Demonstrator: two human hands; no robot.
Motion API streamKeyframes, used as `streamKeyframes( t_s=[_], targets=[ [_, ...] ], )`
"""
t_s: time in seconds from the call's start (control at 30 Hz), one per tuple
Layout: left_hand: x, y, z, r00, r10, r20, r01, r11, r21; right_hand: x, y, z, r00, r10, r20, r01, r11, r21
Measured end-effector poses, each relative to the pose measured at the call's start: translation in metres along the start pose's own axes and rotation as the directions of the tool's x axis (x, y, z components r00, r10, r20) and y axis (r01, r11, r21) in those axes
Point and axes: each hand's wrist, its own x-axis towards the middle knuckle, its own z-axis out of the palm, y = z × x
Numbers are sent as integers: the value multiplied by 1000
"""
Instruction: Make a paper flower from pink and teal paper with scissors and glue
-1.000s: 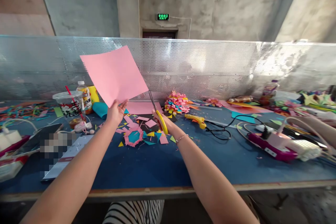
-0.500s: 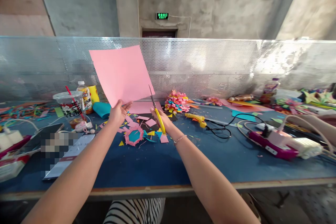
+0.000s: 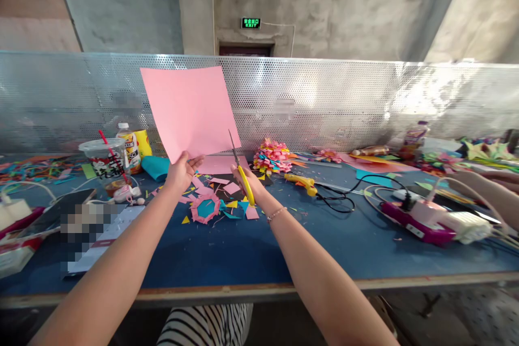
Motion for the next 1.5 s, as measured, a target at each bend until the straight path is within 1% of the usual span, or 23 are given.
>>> streamKeyframes(
  t_s=[0.1,0.33,0.43,0.6,0.7,0.8,0.9,0.97,1.1,1.27,1.37,1.5],
  targets=[
    [1,-1,-1,1000,4,20,-5,1000,16,-3,-2,2,1000,4,-26,-4,1000,-10],
    [-1,-2,0,999,3,51,-6,999,45,-5,-4,9,998,-43,-52,44,999,11],
    [-2,-1,0,999,4,48,-6,999,34,-1,1,9,996,-46,-80,41,997,-58],
    [-2,0,1,999,11,41,-13,999,39,5,10,9,985,-138,-106,114,972,-206],
    [-1,0,1,999,14,37,-16,998,54,5,12,10,980,-148,-130,108,955,-277],
    [-1,1,1,999,25,37,-27,997,70,6,14,11,976,-151,-157,98,948,-301],
    [0,2,0,999,29,41,-33,996,83,7,16,12,974,-137,-181,82,957,-279],
    [0,2,-1,999,27,42,-31,996,89,7,16,12,977,-117,-178,70,966,-250],
    [1,2,-2,999,29,20,-31,994,104,9,18,13,992,-61,-113,42,985,-165],
    [0,1,-3,1000,-13,-3,13,990,139,9,18,12,997,64,-54,-65,998,-22],
    [-2,1,-2,999,-49,-8,50,988,148,6,16,12,997,76,-18,-75,996,52],
    [-4,2,0,998,-69,9,67,986,150,3,13,12,997,80,-1,-80,991,109]
  ],
)
